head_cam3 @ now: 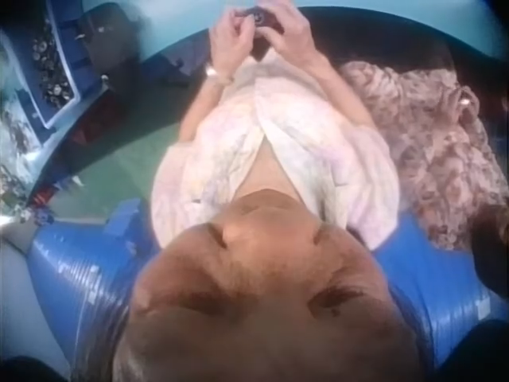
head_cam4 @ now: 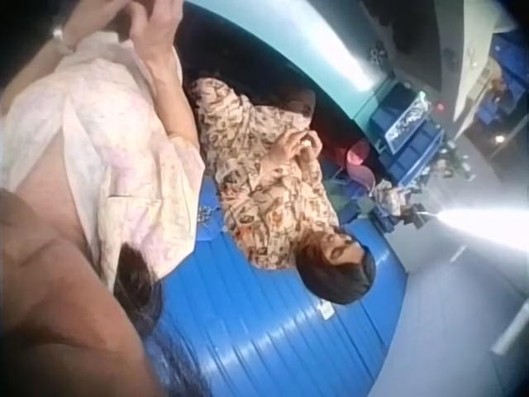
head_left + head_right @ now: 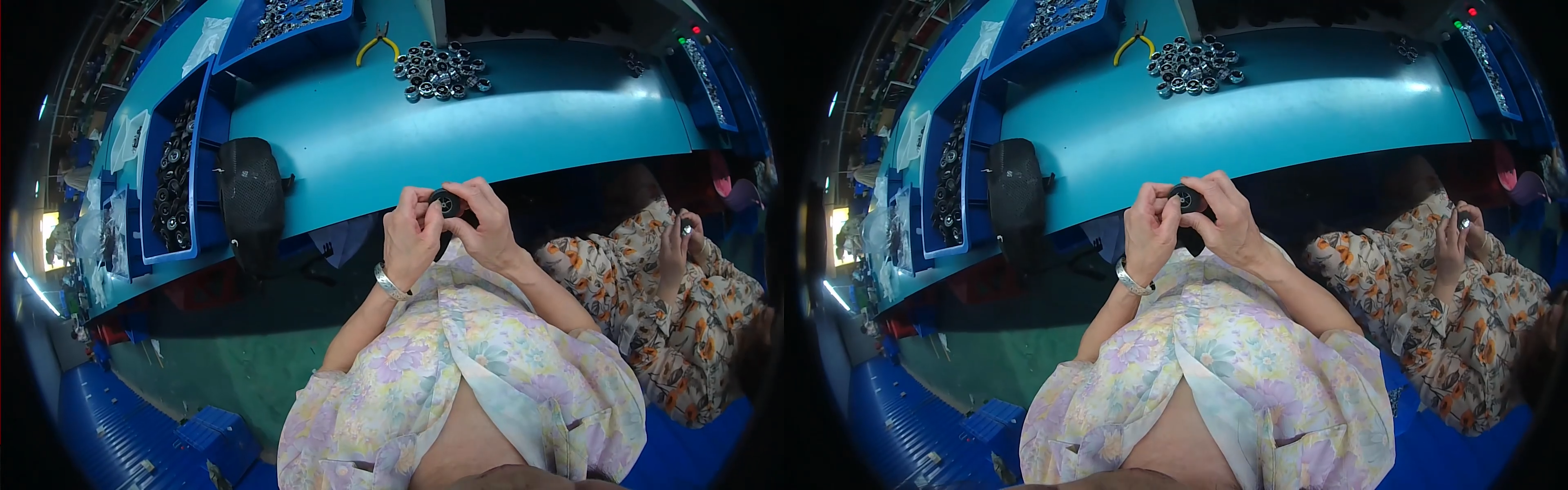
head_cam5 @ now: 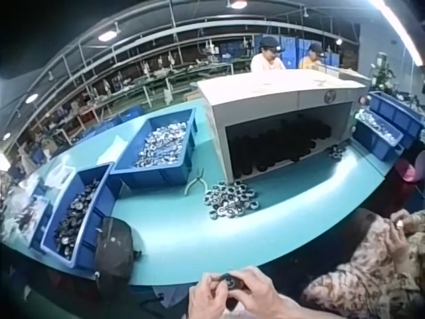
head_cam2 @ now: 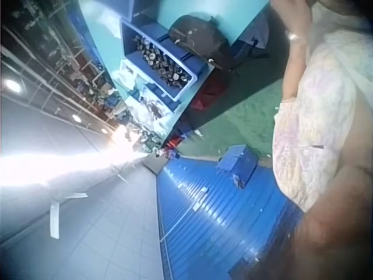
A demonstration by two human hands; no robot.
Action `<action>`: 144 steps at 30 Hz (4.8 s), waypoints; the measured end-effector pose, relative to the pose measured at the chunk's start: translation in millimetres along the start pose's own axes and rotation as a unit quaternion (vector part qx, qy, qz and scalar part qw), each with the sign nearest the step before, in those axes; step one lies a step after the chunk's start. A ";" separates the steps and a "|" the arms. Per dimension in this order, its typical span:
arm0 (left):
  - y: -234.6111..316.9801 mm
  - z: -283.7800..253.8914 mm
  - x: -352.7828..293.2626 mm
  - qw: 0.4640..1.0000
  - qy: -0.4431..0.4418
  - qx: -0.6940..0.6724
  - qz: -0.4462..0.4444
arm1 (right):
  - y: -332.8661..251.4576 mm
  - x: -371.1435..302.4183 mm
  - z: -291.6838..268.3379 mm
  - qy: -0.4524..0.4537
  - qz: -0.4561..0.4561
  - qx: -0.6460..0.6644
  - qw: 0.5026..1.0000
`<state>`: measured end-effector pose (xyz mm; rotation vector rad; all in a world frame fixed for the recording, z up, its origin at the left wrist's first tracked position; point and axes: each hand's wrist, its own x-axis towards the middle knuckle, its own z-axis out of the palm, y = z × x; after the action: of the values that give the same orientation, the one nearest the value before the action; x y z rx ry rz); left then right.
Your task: The recorder is assembling small mechanical components by inserting metal rings into black plastic housings at a factory workbench.
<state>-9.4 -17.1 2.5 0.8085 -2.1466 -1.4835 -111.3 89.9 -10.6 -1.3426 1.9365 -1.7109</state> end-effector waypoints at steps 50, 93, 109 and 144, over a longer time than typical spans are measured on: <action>10.6 -9.4 -11.8 0.995 -0.077 0.016 0.067 | -5.3 -11.0 12.8 0.028 0.173 0.210 0.962; -7.8 -18.3 -1.1 0.798 -0.237 -0.518 -0.198 | -13.2 9.8 -13.2 -0.092 0.049 0.059 0.993; -18.2 -22.4 -6.5 0.783 -0.236 -0.538 -0.204 | -16.3 1.3 -6.7 -0.081 0.062 0.105 0.989; 4.2 -23.5 -13.4 0.935 -0.203 -0.280 -0.081 | -15.4 1.9 -4.5 -0.055 0.118 0.166 0.977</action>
<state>14.3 -23.6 14.7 0.5068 -1.7676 -2.3666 -108.2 93.1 5.0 -1.0200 1.5885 -1.7078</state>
